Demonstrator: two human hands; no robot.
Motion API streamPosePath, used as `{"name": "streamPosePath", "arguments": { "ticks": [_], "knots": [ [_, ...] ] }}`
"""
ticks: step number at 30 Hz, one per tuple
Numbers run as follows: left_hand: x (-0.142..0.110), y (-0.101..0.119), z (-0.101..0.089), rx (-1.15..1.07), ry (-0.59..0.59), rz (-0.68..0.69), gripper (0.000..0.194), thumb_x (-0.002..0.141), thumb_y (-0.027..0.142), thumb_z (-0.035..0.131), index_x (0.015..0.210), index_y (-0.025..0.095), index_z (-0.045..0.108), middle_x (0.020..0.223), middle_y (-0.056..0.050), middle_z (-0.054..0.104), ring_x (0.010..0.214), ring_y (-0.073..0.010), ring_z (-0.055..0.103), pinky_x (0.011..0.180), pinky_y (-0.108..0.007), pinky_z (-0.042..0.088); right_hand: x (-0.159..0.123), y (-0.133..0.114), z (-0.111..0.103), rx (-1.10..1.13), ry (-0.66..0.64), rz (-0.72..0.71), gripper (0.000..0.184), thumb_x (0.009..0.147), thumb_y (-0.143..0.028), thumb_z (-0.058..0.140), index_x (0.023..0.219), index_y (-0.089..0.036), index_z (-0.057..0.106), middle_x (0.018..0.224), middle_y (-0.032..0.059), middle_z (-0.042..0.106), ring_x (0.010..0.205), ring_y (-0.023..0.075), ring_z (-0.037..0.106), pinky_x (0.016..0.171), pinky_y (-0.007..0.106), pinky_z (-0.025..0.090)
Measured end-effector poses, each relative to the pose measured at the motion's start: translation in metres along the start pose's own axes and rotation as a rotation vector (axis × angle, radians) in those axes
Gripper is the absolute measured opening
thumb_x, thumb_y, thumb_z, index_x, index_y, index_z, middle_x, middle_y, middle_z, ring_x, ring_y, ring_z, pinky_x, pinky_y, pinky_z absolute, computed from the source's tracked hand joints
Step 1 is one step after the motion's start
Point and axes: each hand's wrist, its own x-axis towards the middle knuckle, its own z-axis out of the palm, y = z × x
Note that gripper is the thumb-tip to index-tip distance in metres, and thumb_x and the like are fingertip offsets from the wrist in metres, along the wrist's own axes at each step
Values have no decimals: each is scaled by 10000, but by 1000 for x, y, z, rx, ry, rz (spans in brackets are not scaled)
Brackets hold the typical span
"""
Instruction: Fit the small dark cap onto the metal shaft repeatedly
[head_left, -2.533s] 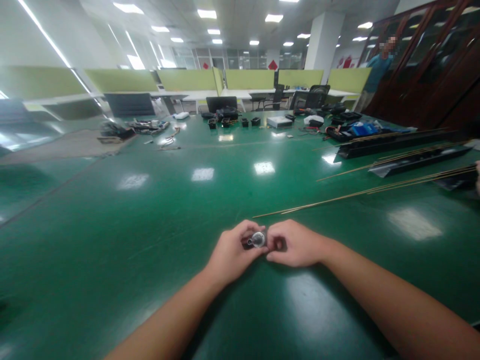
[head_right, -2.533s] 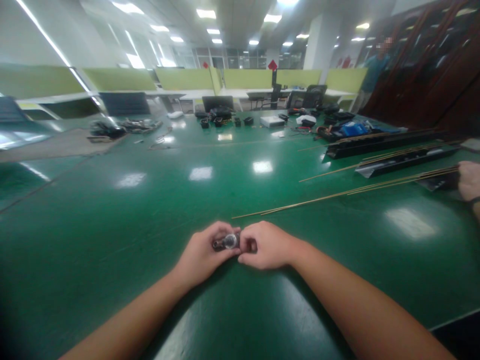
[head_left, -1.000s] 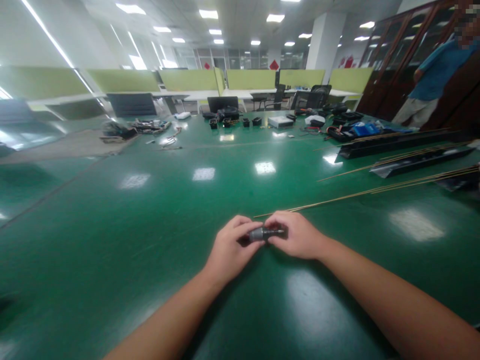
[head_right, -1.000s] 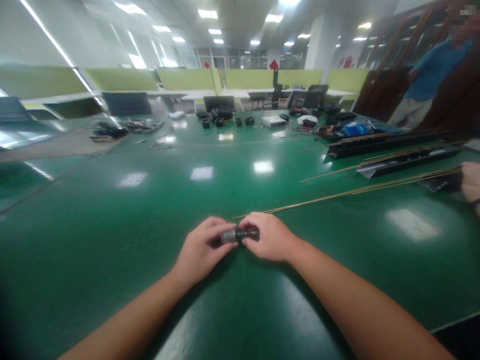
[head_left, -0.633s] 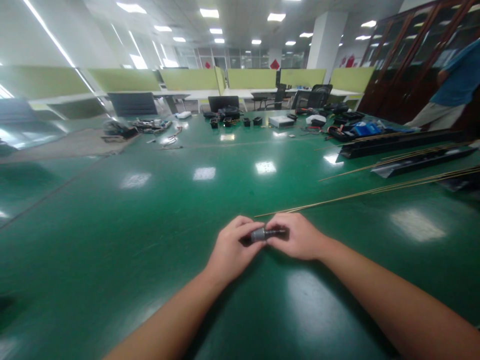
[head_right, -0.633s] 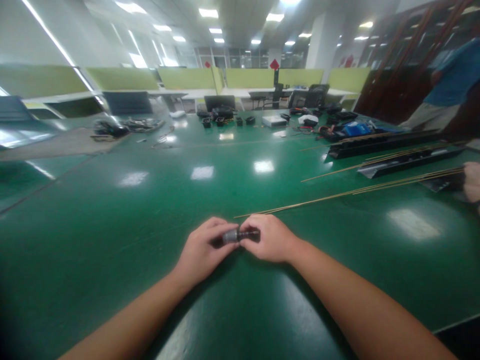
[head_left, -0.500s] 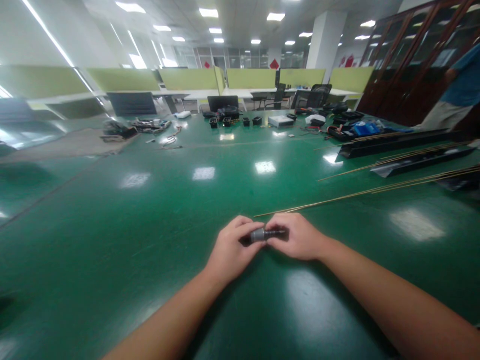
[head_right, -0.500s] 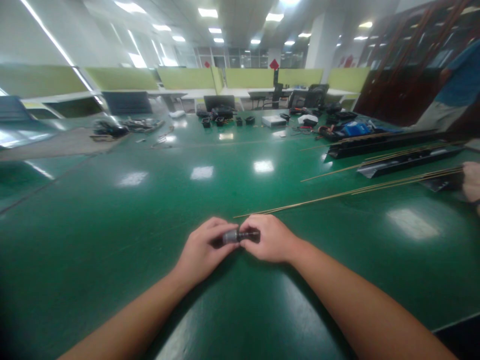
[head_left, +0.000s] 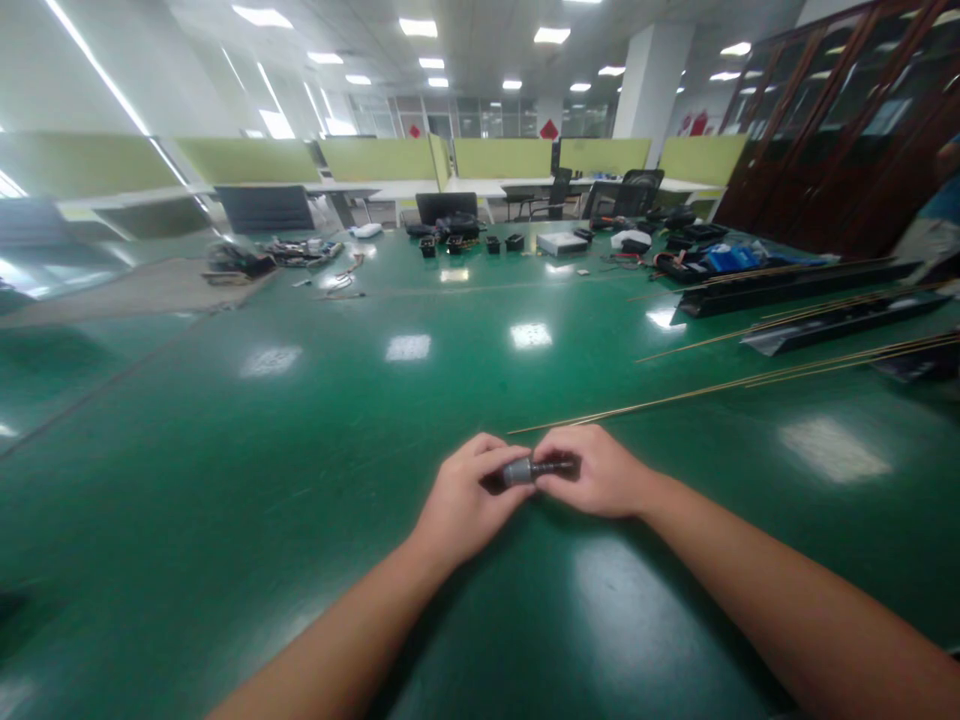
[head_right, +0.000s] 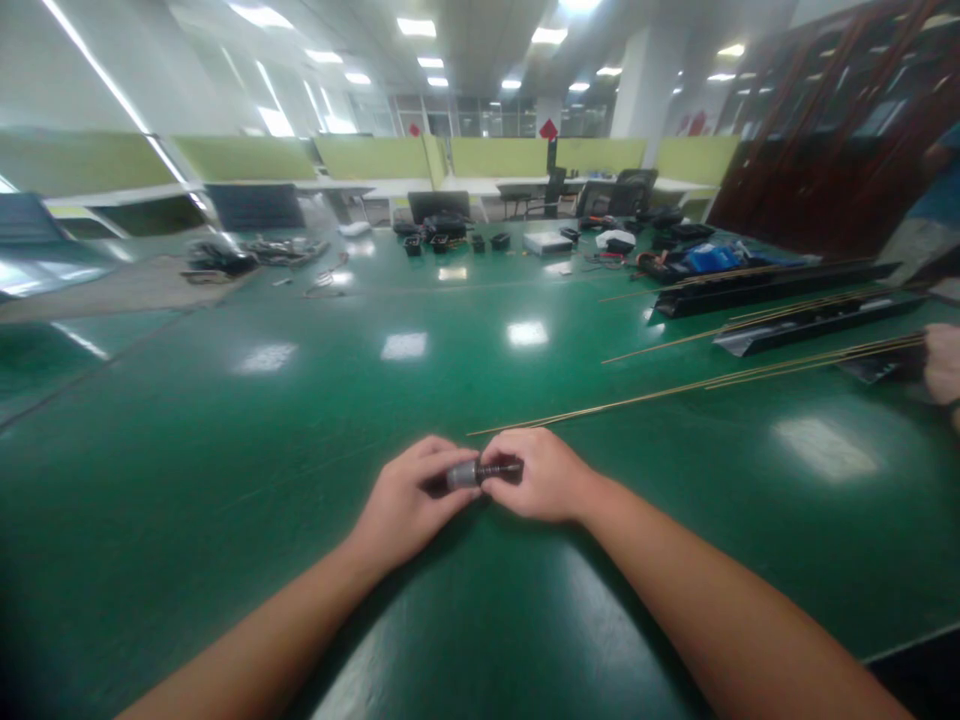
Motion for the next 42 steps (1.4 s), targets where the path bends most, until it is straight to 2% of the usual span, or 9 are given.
{"name": "streamPosePath", "arguments": {
  "ticks": [12, 22, 42],
  "knots": [
    [-1, -2, 1, 6, 13, 14, 243, 800, 226, 721, 1041, 256, 723, 967, -38, 647, 898, -170, 608, 789, -291, 501, 0, 1, -1, 9, -16, 29, 96, 758, -187, 699, 849, -185, 669, 785, 14, 684, 701, 144, 607, 667, 251, 457],
    [0, -1, 0, 27, 14, 1, 264, 774, 201, 751, 1026, 271, 724, 963, -19, 648, 894, -158, 606, 786, -270, 490, -1, 2, -1, -1, 1, 19, 93, 761, -193, 702, 848, -179, 673, 786, 14, 687, 704, 143, 607, 673, 252, 451],
    [1, -2, -2, 37, 60, 3, 263, 769, 233, 753, 1031, 243, 730, 966, -44, 664, 884, -174, 628, 800, -298, 521, 2, 1, -3, -52, 12, 49, 58, 781, -215, 701, 823, -181, 680, 762, 15, 684, 688, 145, 596, 657, 258, 436]
  ]
}}
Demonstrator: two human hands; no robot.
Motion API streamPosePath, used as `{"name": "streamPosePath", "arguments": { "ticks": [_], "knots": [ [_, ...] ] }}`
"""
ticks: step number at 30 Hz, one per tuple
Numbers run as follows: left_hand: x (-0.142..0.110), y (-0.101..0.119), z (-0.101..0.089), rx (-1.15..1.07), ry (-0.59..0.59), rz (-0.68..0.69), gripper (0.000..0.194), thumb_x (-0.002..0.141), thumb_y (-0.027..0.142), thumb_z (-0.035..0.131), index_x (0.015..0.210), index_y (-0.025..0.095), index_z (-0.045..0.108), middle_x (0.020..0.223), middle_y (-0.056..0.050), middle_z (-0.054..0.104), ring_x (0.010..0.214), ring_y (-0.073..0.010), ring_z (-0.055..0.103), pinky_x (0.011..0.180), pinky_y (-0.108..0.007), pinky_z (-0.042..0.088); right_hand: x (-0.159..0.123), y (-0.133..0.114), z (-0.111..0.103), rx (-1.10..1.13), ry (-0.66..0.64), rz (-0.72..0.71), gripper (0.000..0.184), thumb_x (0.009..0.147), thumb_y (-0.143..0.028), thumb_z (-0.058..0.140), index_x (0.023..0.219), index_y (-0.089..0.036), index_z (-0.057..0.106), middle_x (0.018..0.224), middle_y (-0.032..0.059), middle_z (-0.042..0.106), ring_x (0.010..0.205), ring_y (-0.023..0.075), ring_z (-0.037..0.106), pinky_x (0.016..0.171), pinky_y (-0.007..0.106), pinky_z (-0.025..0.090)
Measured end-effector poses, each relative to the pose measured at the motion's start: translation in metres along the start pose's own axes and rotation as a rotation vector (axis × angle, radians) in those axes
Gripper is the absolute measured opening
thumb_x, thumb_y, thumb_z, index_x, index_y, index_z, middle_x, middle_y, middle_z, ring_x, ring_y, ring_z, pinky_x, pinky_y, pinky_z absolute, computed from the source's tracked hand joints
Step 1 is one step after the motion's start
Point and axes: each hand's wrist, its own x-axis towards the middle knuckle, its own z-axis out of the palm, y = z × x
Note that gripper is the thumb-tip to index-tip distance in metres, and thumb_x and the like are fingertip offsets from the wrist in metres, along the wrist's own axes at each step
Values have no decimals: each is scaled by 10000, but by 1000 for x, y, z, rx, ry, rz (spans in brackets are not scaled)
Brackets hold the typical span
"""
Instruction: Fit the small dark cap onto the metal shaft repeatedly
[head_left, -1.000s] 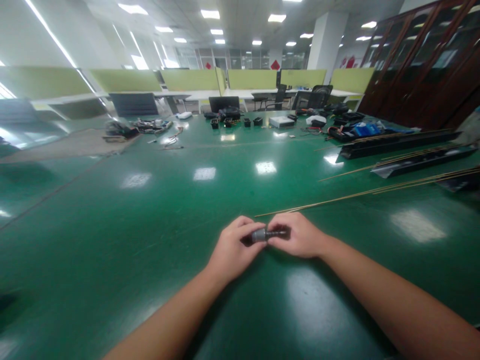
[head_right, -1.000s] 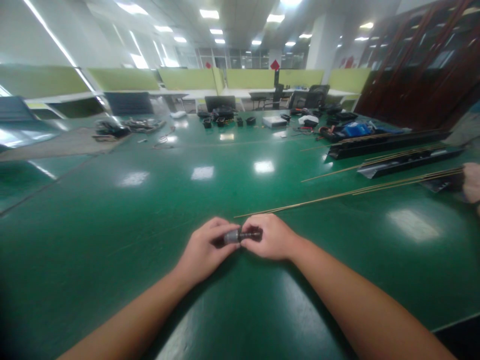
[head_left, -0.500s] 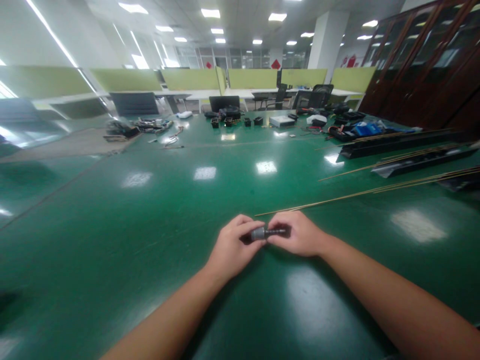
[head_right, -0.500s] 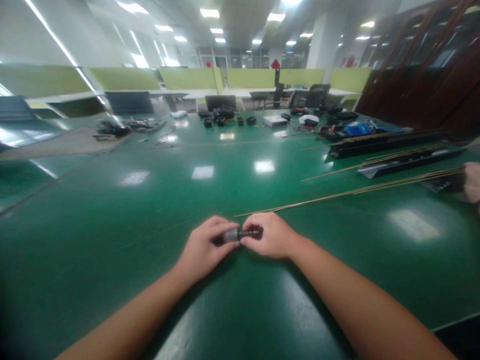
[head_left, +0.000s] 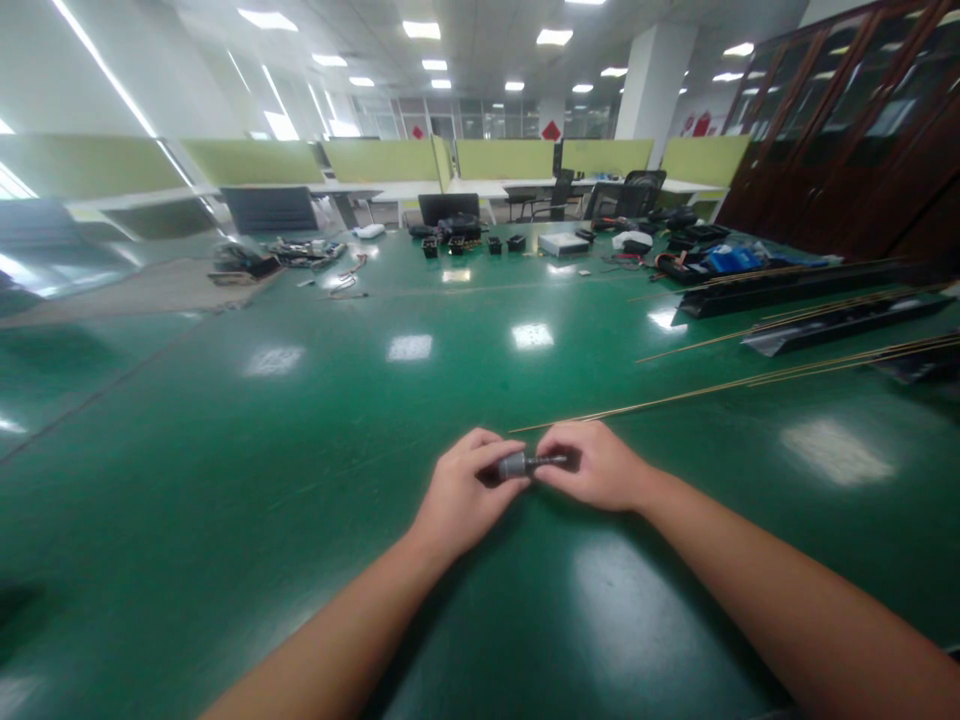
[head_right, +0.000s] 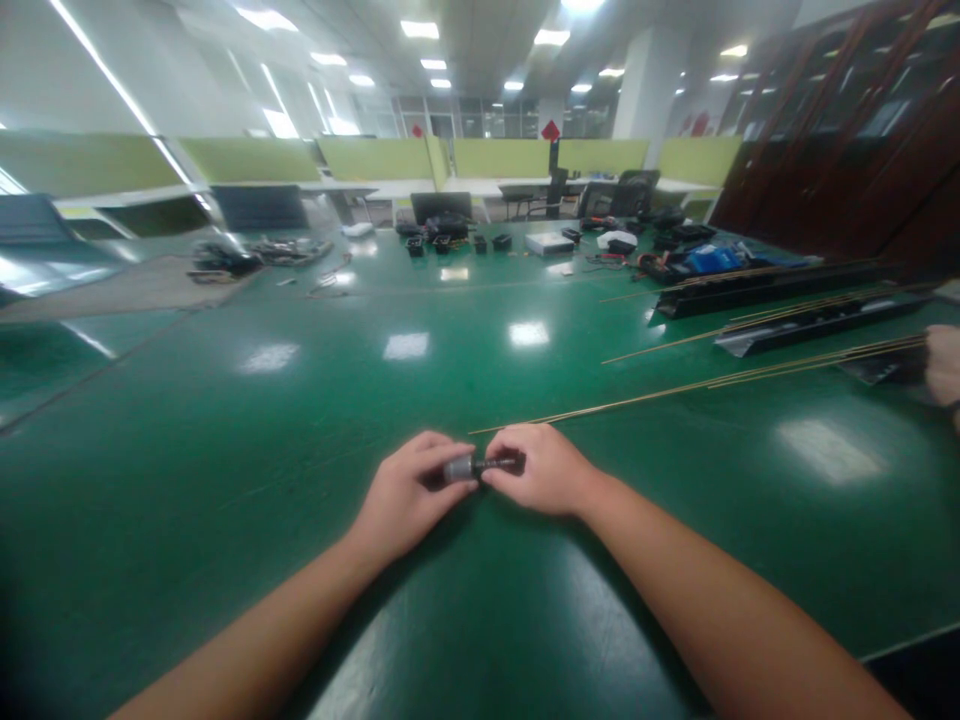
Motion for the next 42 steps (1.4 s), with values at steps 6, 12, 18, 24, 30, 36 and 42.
{"name": "streamPosePath", "arguments": {
  "ticks": [6, 12, 18, 24, 30, 36, 42],
  "knots": [
    [0, 0, 0, 6, 30, -4, 278, 766, 214, 753, 1040, 245, 726, 981, -42, 662, 908, -176, 625, 834, -315, 525, 1, 0, 1, -24, 12, 12, 57, 785, -221, 700, 812, -176, 678, 747, 12, 673, 679, 141, 589, 651, 257, 427],
    [0, 1, -1, -6, 49, 0, 279, 771, 211, 737, 1048, 234, 721, 990, -50, 658, 914, -182, 624, 834, -325, 531, 1, 1, 0, -24, 26, 13, 61, 780, -217, 703, 822, -178, 681, 755, 15, 679, 678, 144, 595, 655, 259, 440],
    [1, 1, -1, -11, 59, -5, 288, 763, 203, 739, 1047, 241, 718, 999, -46, 654, 927, -183, 621, 848, -331, 525, 0, 2, -2, -14, 41, 20, 54, 781, -214, 695, 818, -178, 677, 759, 17, 682, 681, 146, 606, 658, 262, 451],
    [1, 2, -1, -13, 61, -23, 297, 758, 193, 741, 1050, 239, 714, 999, -43, 645, 930, -186, 613, 848, -334, 514, 0, 3, -2, 1, 39, 36, 52, 773, -206, 693, 812, -177, 676, 758, 19, 685, 682, 149, 611, 663, 267, 461],
    [-1, 2, -1, -24, 61, -30, 304, 757, 159, 745, 1047, 242, 710, 993, -29, 638, 932, -170, 601, 848, -311, 494, 1, 2, -4, 7, 50, 43, 47, 761, -188, 691, 801, -175, 671, 751, 17, 676, 679, 147, 606, 657, 264, 458],
    [-1, 1, 0, -10, 81, -39, 316, 744, 144, 752, 1041, 239, 708, 991, -26, 636, 928, -170, 595, 838, -307, 484, 0, 2, -4, -3, 58, 60, 45, 756, -187, 686, 796, -171, 669, 751, 17, 672, 686, 147, 605, 656, 258, 453],
    [0, 2, -1, -17, 90, -57, 316, 741, 133, 747, 1035, 241, 708, 993, -24, 633, 935, -168, 592, 844, -305, 484, 0, 3, -4, 7, 63, 76, 35, 755, -181, 680, 785, -171, 664, 734, 12, 667, 672, 142, 600, 650, 251, 450]
  ]
}}
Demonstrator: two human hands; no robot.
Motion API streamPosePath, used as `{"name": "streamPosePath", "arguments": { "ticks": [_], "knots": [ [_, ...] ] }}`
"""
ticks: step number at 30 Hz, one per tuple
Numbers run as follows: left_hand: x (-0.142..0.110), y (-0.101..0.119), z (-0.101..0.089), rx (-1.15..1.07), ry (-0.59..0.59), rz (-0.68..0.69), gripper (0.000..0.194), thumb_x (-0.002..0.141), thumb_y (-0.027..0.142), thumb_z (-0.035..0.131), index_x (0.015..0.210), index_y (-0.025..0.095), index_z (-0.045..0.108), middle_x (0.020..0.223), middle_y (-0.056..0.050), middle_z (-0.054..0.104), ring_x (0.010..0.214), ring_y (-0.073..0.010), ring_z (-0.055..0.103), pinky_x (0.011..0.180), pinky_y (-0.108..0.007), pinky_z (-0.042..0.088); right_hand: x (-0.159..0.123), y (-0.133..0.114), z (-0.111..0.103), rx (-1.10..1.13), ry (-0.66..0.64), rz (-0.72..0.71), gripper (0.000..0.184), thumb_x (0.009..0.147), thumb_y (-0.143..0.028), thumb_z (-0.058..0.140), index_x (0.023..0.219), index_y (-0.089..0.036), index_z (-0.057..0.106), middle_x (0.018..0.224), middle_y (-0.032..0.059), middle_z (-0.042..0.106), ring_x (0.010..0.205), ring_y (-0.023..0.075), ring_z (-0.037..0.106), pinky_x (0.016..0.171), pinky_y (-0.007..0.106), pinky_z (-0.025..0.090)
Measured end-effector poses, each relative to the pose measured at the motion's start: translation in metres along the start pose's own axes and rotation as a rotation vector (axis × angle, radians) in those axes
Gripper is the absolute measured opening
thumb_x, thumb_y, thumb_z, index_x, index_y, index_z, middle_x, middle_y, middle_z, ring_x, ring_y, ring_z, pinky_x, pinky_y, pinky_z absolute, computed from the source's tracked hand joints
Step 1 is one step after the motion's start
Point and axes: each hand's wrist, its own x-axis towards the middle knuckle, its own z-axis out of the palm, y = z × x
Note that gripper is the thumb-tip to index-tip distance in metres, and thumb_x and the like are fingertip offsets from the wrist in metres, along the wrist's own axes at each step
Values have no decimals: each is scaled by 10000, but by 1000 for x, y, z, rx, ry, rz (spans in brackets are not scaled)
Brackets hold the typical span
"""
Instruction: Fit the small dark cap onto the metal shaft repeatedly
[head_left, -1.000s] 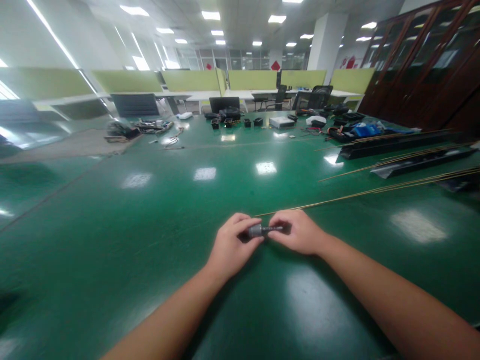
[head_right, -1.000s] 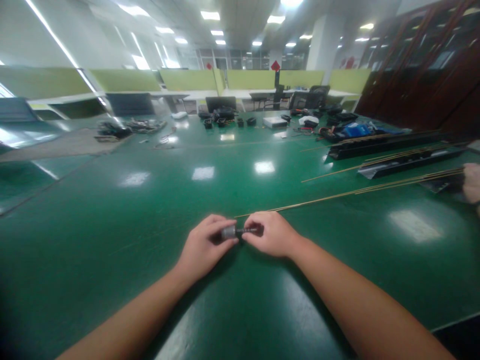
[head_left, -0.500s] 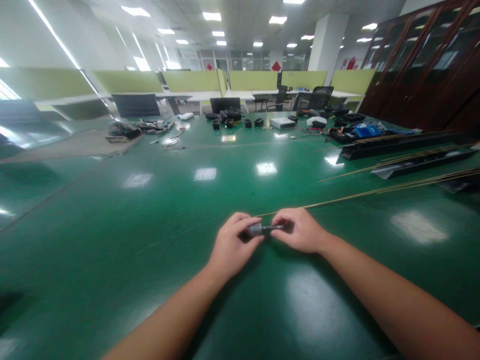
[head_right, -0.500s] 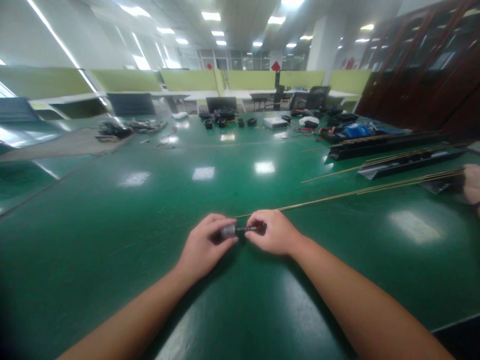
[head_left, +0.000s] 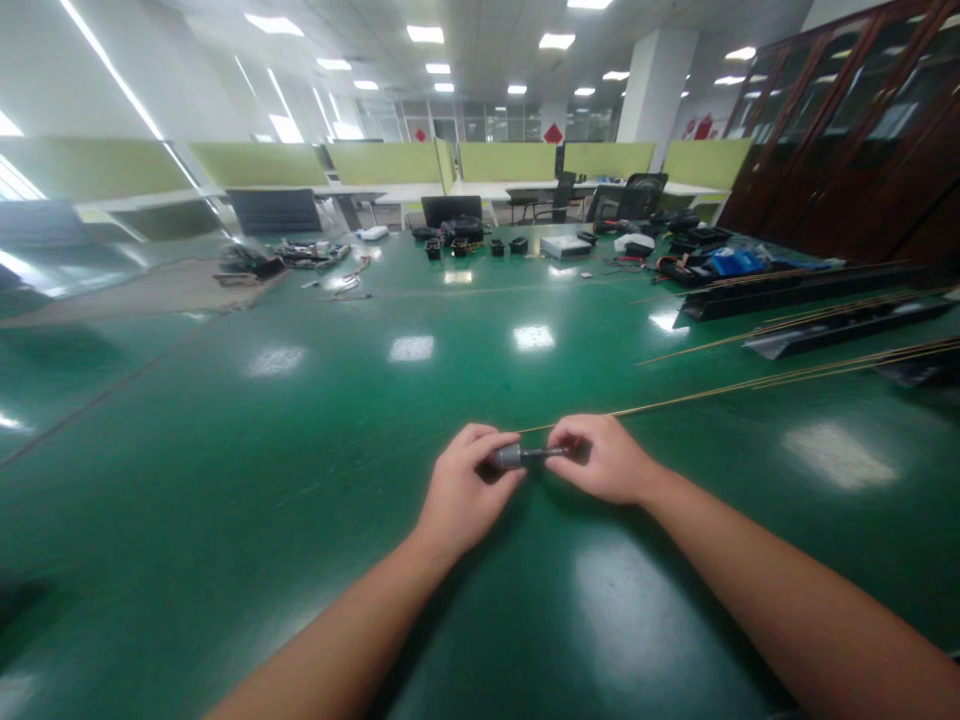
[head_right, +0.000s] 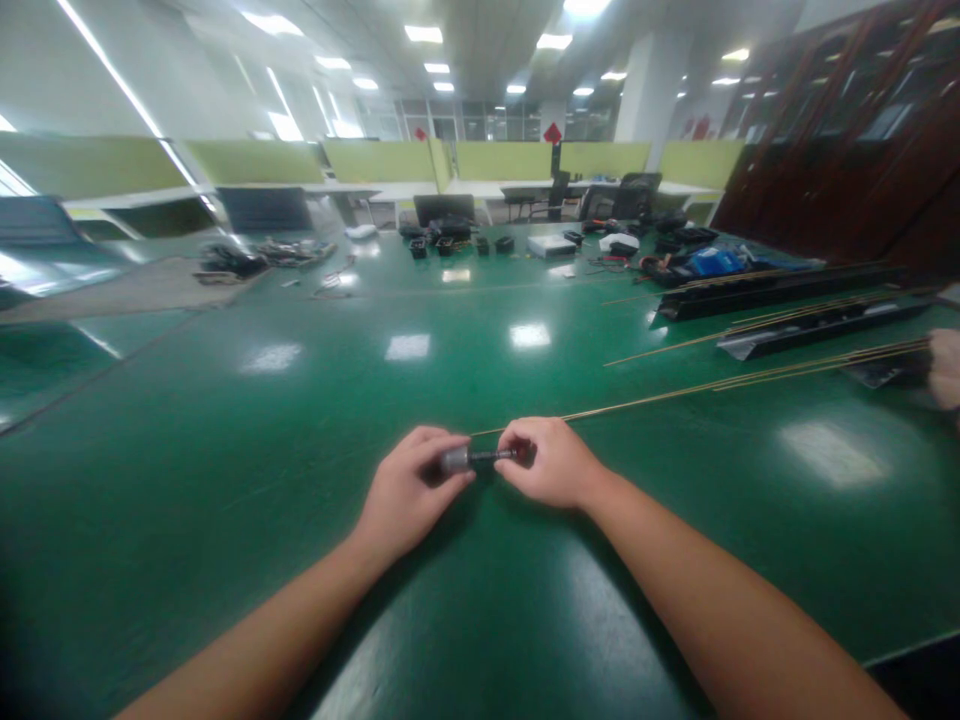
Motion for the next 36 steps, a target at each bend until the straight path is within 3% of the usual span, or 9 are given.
{"name": "streamPosePath", "arguments": {
  "ticks": [23, 30, 36],
  "knots": [
    [4, -8, -5, 7, 29, -44, 266, 729, 173, 755, 980, 249, 713, 998, -7, 657, 921, -164, 616, 816, -293, 503, 1, 3, -3, -5, 22, 10, 51, 750, -208, 683, 775, -173, 656, 738, 18, 681, 675, 147, 616, 659, 255, 468],
    [9, -17, -8, -196, 102, -354, 397, 721, 370, 781, 1052, 191, 655, 937, -48, 719, 818, -201, 683, 793, -341, 540, 2, 5, -2, -3, -19, 7, 54, 750, -211, 683, 773, -168, 660, 747, 26, 689, 683, 148, 623, 668, 255, 475],
    [17, -17, -23, -423, 196, -407, 484, 703, 413, 792, 1067, 173, 582, 1103, -109, 705, 992, -239, 684, 983, -425, 498, 2, 6, 0, 23, -41, 14, 62, 748, -217, 686, 774, -165, 664, 715, 15, 677, 640, 129, 603, 617, 232, 458]
  ]
}}
